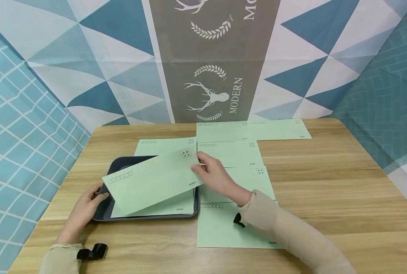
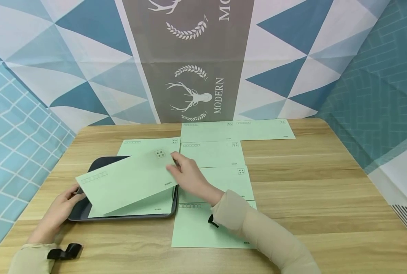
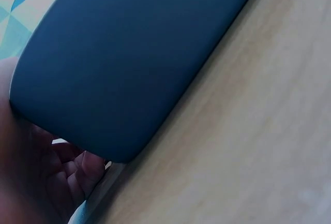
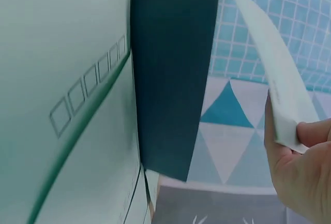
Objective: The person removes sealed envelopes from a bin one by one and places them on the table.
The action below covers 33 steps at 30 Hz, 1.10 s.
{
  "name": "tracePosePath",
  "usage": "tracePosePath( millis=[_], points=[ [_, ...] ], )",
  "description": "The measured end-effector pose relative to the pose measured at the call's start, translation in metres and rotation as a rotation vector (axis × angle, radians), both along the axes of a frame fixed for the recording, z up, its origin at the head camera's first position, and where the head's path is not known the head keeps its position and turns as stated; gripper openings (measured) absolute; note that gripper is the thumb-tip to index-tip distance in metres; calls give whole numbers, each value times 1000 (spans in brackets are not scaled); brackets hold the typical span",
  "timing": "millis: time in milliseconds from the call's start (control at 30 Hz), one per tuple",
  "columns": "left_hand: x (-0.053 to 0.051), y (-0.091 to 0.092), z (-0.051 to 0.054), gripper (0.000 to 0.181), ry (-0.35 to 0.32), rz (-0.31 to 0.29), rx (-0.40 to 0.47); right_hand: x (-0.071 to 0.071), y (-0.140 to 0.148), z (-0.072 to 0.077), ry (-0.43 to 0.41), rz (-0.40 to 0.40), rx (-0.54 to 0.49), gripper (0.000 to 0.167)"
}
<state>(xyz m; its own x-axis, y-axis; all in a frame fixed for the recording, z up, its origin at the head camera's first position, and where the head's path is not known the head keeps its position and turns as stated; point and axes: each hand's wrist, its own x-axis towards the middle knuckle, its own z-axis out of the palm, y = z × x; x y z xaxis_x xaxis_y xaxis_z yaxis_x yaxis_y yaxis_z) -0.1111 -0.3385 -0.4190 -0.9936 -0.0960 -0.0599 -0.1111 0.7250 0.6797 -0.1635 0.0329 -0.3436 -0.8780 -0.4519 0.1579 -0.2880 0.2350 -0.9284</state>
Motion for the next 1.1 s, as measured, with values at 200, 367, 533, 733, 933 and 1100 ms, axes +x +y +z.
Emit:
tracePosePath(
  millis=[200, 367, 533, 733, 933, 1100],
  points=[
    [0, 1, 2, 46, -22, 12, 0, -15, 19, -12, -28, -47, -86, 12],
    [1, 0, 3, 46, -13, 10, -1, -22, 35, -10, -89, -89, -223, 27],
    [1, 1, 3, 47, -18, 7, 16, -28, 50, -9, -116, -163, -319, 25],
    [0, 1, 2, 47, -23, 14, 20, -35, 73, -9, -169, -263, -308, 27],
    [0, 2, 3, 47, -17, 14, 6, -40, 104, -9, -205, -302, -200, 33],
    [1, 2, 4, 47, -32, 16, 7, -43, 130, -12, -252, -286, -263, 34]
  ],
)
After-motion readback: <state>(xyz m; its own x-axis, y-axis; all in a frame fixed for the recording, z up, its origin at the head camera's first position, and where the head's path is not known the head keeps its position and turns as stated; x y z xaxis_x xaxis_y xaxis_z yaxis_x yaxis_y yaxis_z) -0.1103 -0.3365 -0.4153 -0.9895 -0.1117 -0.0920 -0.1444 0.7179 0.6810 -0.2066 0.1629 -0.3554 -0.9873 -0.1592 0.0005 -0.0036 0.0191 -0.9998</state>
